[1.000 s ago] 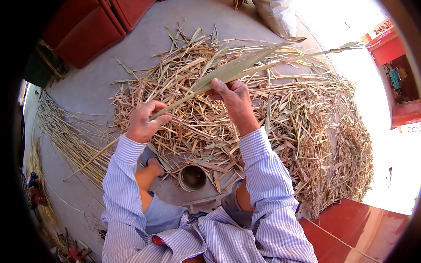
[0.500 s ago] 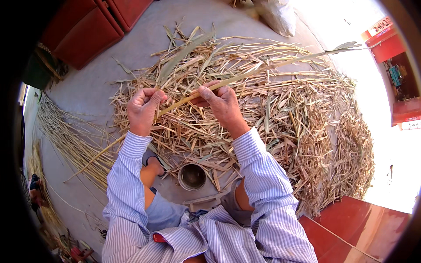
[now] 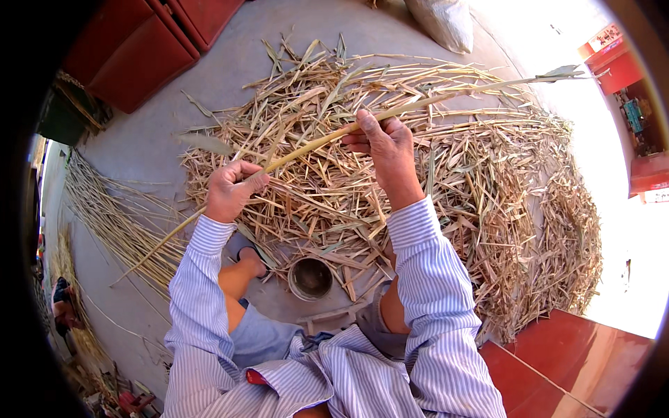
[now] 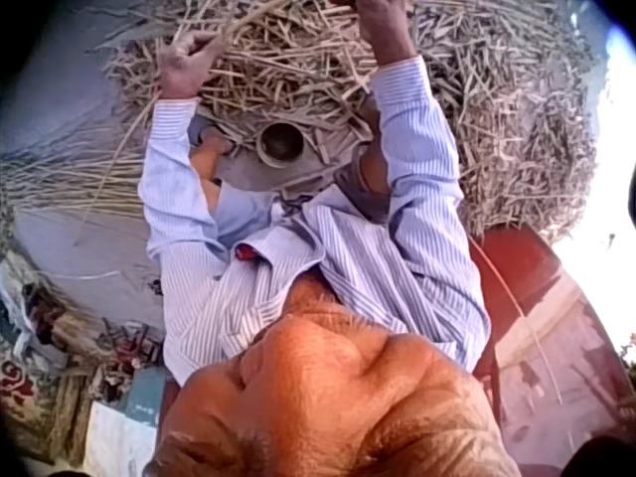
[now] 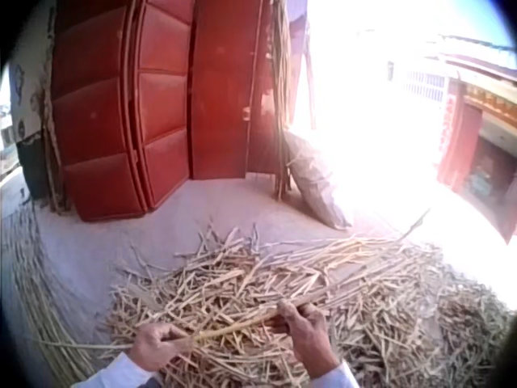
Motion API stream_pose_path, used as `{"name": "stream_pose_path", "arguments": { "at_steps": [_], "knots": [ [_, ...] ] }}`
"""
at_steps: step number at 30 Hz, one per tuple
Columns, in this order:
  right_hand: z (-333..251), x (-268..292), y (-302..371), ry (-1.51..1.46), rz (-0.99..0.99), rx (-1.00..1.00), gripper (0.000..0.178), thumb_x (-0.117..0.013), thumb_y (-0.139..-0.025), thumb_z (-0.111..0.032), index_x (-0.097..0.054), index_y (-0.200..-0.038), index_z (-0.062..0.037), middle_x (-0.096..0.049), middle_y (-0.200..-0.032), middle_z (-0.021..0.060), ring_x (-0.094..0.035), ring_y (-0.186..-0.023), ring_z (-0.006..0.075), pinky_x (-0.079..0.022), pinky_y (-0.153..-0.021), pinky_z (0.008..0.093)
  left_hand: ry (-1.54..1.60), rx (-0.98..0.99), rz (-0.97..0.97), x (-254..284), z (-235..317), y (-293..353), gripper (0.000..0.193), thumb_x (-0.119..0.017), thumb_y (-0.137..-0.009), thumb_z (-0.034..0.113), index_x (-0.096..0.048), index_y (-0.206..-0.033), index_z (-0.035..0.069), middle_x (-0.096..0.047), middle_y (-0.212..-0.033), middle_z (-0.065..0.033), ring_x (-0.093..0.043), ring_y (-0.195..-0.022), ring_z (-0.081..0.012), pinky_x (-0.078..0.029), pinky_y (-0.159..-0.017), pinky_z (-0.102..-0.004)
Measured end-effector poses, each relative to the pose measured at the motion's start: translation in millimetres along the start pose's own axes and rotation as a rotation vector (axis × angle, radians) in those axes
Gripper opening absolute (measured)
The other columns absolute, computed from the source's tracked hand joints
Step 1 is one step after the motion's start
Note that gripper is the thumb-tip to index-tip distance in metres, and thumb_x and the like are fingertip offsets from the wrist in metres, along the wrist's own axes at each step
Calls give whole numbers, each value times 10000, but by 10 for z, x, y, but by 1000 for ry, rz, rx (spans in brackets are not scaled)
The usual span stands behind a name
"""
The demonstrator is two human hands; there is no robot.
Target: The person sits on the floor and repeatedly strips dried plant stalks by hand, separating the fibrous strands from the main stem. The separated fibers are dropped onto a growing pile on the floor.
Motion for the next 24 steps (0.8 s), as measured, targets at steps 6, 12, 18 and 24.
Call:
{"name": "stream_pose_path", "arguments": {
  "at_steps": [6, 12, 18, 24],
  "knots": [
    [18, 188, 17, 30, 55, -45, 308, -659, -927, -300, -615, -960, 4, -695, -857, 108, -697, -708, 153, -574, -600, 226, 527, -73, 365, 332, -124, -140, 230, -763, -841, 183, -654, -916, -5, -662, -722, -40, -579, -614, -72, -477, -564, -195],
    [-38, 476, 11, 77, 91, -79, 326, -665, -922, -313, -628, -943, 10, -692, -832, 106, -689, -689, 138, -558, -561, 201, 168, -62, 338, 660, -66, -239, 230, -714, -888, 248, -647, -915, 30, -639, -721, -25, -515, -573, -58, -398, -502, -203],
    [-92, 392, 41, 128, 170, -53, 409, -688, -894, -380, -631, -912, 24, -692, -780, 111, -675, -627, 142, -536, -526, 206, -939, -524, 390, 366, 111, -167, 333, -721, -836, 349, -680, -930, 32, -680, -842, -87, -628, -794, -187, -475, -742, -347],
    [-209, 384, 82, 295, 229, 29, 423, -703, -880, -401, -646, -897, 18, -690, -736, 120, -664, -582, 150, -514, -518, 231, -252, -83, -133, 256, 7, -132, 307, -787, -800, 251, -695, -966, 10, -688, -846, -56, -624, -770, -122, -493, -680, -284]
  ]
}}
Point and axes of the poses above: each hand's wrist, its own y-axis away from the middle knuckle, its own x-axis out of the back of the hand, z = x × y, the point moved 1 cm from there along -y, towards the middle knuckle
